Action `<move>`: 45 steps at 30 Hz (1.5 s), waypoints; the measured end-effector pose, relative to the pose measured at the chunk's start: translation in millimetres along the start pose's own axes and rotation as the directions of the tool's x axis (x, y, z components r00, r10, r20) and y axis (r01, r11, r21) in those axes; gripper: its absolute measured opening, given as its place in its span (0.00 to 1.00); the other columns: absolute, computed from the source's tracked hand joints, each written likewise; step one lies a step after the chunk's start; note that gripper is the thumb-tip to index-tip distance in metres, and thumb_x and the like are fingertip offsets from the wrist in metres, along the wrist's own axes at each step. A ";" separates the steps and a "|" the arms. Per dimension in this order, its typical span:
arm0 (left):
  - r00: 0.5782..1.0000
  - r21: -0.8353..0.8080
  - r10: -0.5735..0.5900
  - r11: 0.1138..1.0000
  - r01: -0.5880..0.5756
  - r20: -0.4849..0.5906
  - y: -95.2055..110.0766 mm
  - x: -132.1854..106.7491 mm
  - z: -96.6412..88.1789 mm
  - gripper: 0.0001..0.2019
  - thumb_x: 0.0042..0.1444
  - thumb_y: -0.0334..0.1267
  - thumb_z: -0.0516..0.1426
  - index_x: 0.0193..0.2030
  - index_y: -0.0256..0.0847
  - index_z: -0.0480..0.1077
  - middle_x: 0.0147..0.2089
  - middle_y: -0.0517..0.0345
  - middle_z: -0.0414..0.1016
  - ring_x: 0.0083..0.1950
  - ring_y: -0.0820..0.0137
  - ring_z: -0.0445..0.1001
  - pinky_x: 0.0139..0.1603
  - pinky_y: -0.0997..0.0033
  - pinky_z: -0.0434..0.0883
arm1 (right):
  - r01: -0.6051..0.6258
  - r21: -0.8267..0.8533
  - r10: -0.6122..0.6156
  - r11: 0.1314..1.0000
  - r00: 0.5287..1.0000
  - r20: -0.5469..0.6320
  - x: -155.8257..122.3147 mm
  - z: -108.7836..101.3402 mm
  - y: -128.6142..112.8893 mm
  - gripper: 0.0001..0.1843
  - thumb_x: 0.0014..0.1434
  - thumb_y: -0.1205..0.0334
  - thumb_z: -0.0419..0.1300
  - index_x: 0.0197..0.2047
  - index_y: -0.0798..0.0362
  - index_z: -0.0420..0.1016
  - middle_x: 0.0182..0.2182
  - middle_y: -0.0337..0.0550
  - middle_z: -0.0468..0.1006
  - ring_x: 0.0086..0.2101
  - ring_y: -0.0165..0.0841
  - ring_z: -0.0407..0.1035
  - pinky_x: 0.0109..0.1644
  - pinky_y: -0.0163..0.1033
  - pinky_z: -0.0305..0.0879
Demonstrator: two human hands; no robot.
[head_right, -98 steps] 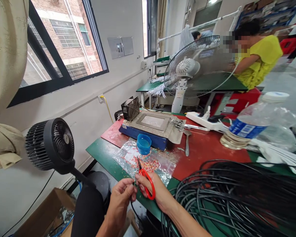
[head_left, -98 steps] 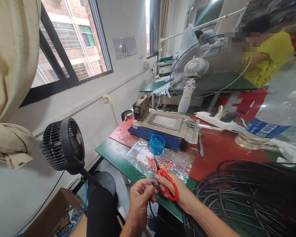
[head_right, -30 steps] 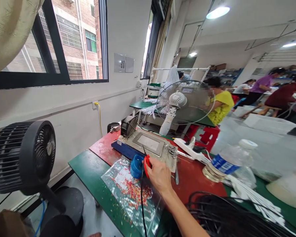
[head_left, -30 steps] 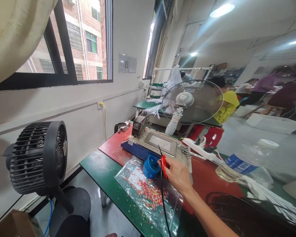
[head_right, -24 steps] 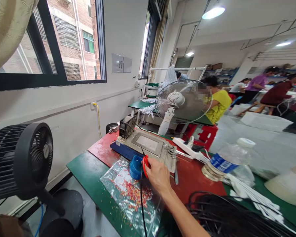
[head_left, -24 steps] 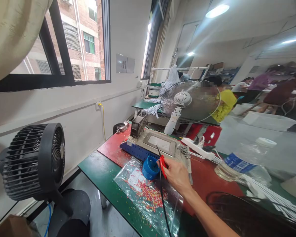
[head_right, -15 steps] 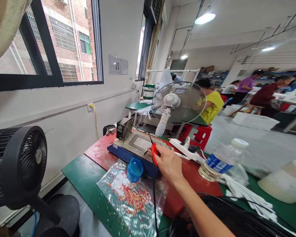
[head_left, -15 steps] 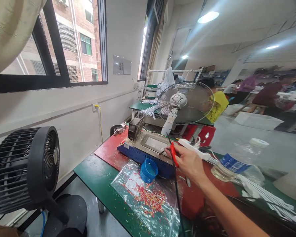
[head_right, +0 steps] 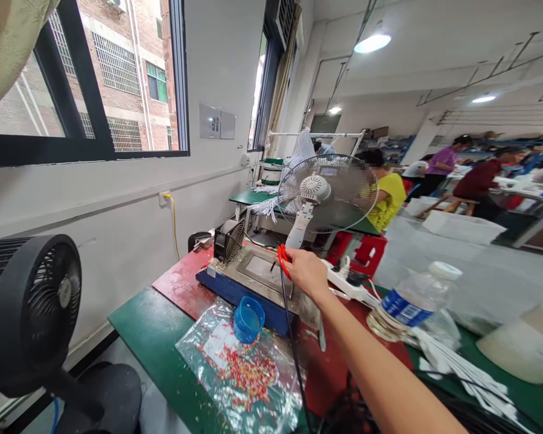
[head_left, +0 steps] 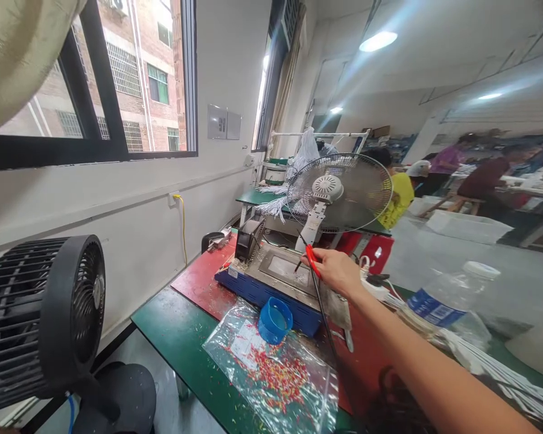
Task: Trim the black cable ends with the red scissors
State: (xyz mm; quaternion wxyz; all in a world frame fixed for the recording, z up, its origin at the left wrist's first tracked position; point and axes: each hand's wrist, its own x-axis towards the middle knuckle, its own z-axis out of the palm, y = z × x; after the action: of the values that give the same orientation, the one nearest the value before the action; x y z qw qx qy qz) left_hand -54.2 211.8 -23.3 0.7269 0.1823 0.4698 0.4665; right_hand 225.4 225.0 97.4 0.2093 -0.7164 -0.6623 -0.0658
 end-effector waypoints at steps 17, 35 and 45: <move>0.996 0.051 0.089 0.995 -0.089 0.002 21.3 71.3 18.1 0.22 0.55 0.53 0.47 0.48 0.44 0.70 0.36 0.61 0.78 0.38 0.60 0.78 0.29 0.64 0.74 | 0.004 -0.084 0.004 0.996 0.996 0.087 -1.3 9.1 -8.3 0.21 0.59 0.45 0.48 0.33 0.48 0.76 0.29 0.44 0.80 0.30 0.37 0.70 0.24 0.34 0.47; 0.949 0.192 -0.073 0.972 0.138 -0.308 -126.0 10.1 -90.1 0.14 0.54 0.46 0.52 0.45 0.46 0.68 0.42 0.55 0.76 0.42 0.66 0.74 0.33 0.65 0.75 | 0.002 -0.117 0.010 0.993 0.995 0.100 -2.5 5.9 -13.5 0.19 0.59 0.49 0.47 0.32 0.47 0.76 0.29 0.42 0.80 0.31 0.35 0.70 0.25 0.33 0.46; 0.915 0.196 -0.068 0.968 0.157 -0.398 -162.0 -31.5 -112.2 0.20 0.59 0.47 0.42 0.40 0.41 0.71 0.35 0.58 0.76 0.38 0.66 0.75 0.27 0.71 0.72 | 0.012 -0.142 0.004 0.990 0.994 0.113 -1.0 8.0 -14.1 0.18 0.59 0.50 0.48 0.34 0.47 0.76 0.31 0.44 0.81 0.32 0.38 0.72 0.25 0.34 0.46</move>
State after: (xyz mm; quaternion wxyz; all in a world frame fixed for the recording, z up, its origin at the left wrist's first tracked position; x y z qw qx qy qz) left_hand -71.7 84.9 -176.3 0.6199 0.1395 0.6638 0.3945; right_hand 210.1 227.6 92.7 0.1196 -0.7306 -0.6683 -0.0727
